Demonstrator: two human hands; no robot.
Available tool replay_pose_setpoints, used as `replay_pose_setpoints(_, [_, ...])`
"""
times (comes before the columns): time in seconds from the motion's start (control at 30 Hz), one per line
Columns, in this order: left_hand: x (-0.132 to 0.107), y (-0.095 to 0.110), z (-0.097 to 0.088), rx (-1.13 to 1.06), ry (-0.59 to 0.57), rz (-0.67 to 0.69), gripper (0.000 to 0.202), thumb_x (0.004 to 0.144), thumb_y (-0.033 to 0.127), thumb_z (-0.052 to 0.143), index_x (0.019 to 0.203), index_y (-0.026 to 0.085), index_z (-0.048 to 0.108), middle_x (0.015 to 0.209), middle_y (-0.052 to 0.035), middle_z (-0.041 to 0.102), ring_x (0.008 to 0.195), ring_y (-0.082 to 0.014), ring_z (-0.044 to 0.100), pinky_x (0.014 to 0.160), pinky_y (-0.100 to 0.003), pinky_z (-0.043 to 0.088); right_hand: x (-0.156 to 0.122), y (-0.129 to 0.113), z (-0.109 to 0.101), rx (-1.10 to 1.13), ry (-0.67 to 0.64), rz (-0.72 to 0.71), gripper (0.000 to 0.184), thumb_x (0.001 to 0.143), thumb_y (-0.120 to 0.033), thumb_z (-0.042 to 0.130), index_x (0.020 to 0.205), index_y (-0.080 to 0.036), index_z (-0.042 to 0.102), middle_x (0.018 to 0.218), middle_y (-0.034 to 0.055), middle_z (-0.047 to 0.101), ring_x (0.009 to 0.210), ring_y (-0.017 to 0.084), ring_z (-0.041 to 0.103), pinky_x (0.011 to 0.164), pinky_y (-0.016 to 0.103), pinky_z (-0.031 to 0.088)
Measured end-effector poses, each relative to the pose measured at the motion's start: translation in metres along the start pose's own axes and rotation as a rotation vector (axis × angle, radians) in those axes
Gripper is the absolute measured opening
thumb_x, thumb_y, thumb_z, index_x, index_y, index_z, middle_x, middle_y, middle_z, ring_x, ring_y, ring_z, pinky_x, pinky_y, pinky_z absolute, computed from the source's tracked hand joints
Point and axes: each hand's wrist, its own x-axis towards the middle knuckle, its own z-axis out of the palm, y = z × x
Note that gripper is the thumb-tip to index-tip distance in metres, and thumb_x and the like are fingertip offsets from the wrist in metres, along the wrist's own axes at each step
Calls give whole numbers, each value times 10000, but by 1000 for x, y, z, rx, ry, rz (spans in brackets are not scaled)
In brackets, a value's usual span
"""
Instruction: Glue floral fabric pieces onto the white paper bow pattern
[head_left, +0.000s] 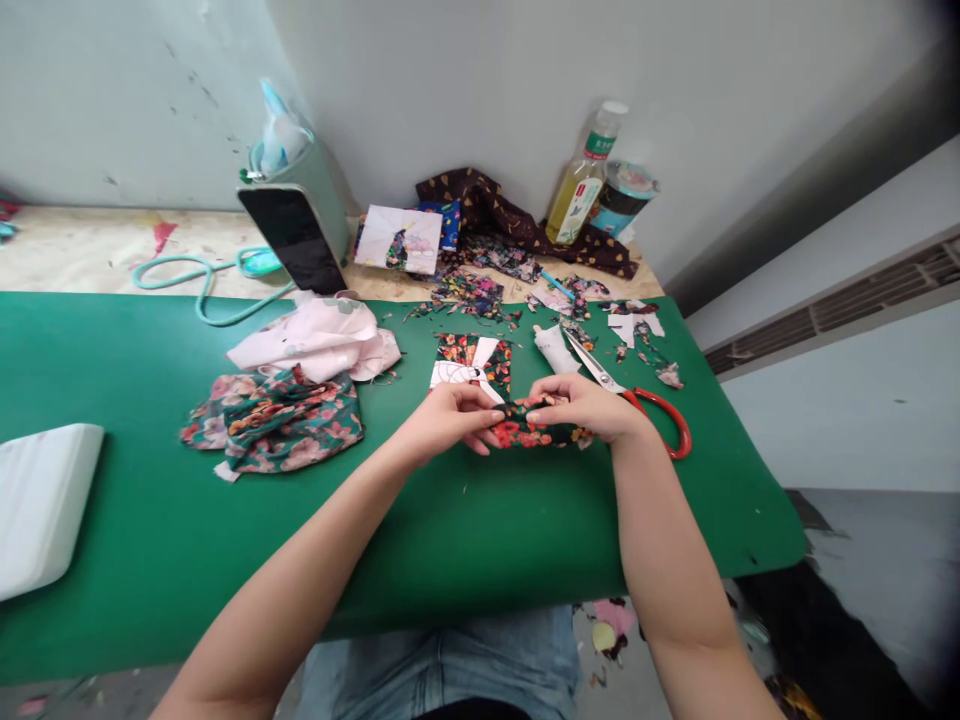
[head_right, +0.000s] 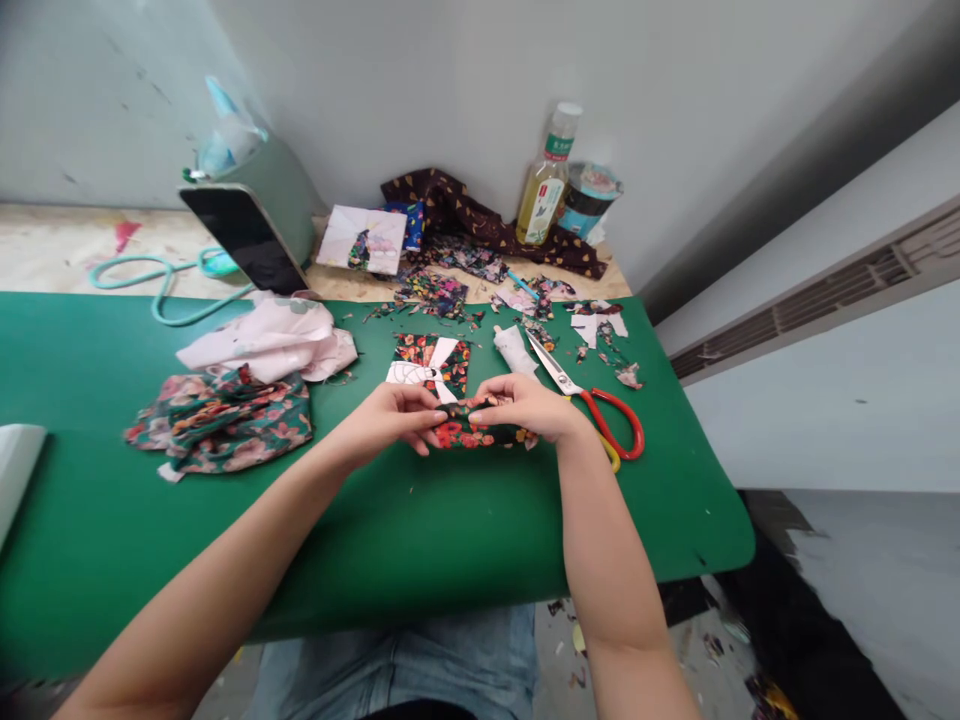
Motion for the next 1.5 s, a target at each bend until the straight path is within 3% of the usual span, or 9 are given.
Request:
replay_pose_setpoints(0.1, [-2,-1,1,109,-10,-40,294,708,347,798,732,141,591,558,-28,665,509,-150,659,471,-225,497,4,2,2,-33,-94,3,314,630,-402,809,761,-154,665,653,-29,594,612,104,513,580,237,396])
replay_pose_setpoints(0.23, [1,-5,-2,477,251,137,159,817,281,681,730,159,629,488,34,603,441,-109,587,491,-208,432,15,7,6,-139,84,-22,317,661,-432,766,784,-159,659,638,-39,548,633,125,505,602,258,387])
replay_pose_setpoints(0.33, [5,-7,-6,668,404,288,113,851,258,633,800,176,692,623,12,682,557,-125,620,609,-236,457,21,8,10,-210,194,-47,319,679,-459,741,739,-162,641,596,-58,468,599,116,453,581,258,345])
replay_pose_setpoints(0.43, [8,-9,-9,758,470,400,112,858,248,624,852,186,717,827,-24,743,723,-156,650,703,-257,466,23,8,13,-185,211,-67,323,698,-468,722,729,-156,647,636,-37,524,625,125,482,622,271,375])
replay_pose_setpoints(0.53, [12,-11,-10,810,498,446,130,871,249,612,885,186,725,902,-43,748,782,-171,647,754,-279,469,25,9,13,-179,228,-73,305,693,-451,727,745,-158,660,705,-9,602,682,151,537,677,289,412])
replay_pose_setpoints(0.73, [19,-14,-14,907,527,470,158,893,243,583,950,181,716,933,-64,735,793,-177,627,780,-306,473,28,12,12,-262,328,-100,249,695,-413,698,708,-172,635,696,-4,610,694,167,543,667,291,410])
replay_pose_setpoints(1.0, [10,-8,-29,1072,580,579,183,884,163,528,996,174,672,935,-59,690,863,-187,622,828,-320,480,31,14,9,-378,387,-141,240,723,-410,682,729,-172,658,696,3,622,697,174,545,644,283,382])
replay_pose_setpoints(1.17, [4,-5,-30,1268,587,568,207,914,162,477,1004,164,662,970,-84,681,949,-218,621,829,-320,474,36,16,10,-368,424,-140,249,730,-416,676,774,-171,674,739,16,649,712,179,554,672,293,391])
replay_pose_setpoints(1.5, [0,-4,-29,1446,514,515,246,912,167,443,1041,167,652,993,-91,643,916,-219,623,761,-312,493,47,20,11,-367,551,-94,306,699,-481,666,701,-175,647,592,-24,505,590,140,435,568,279,288])
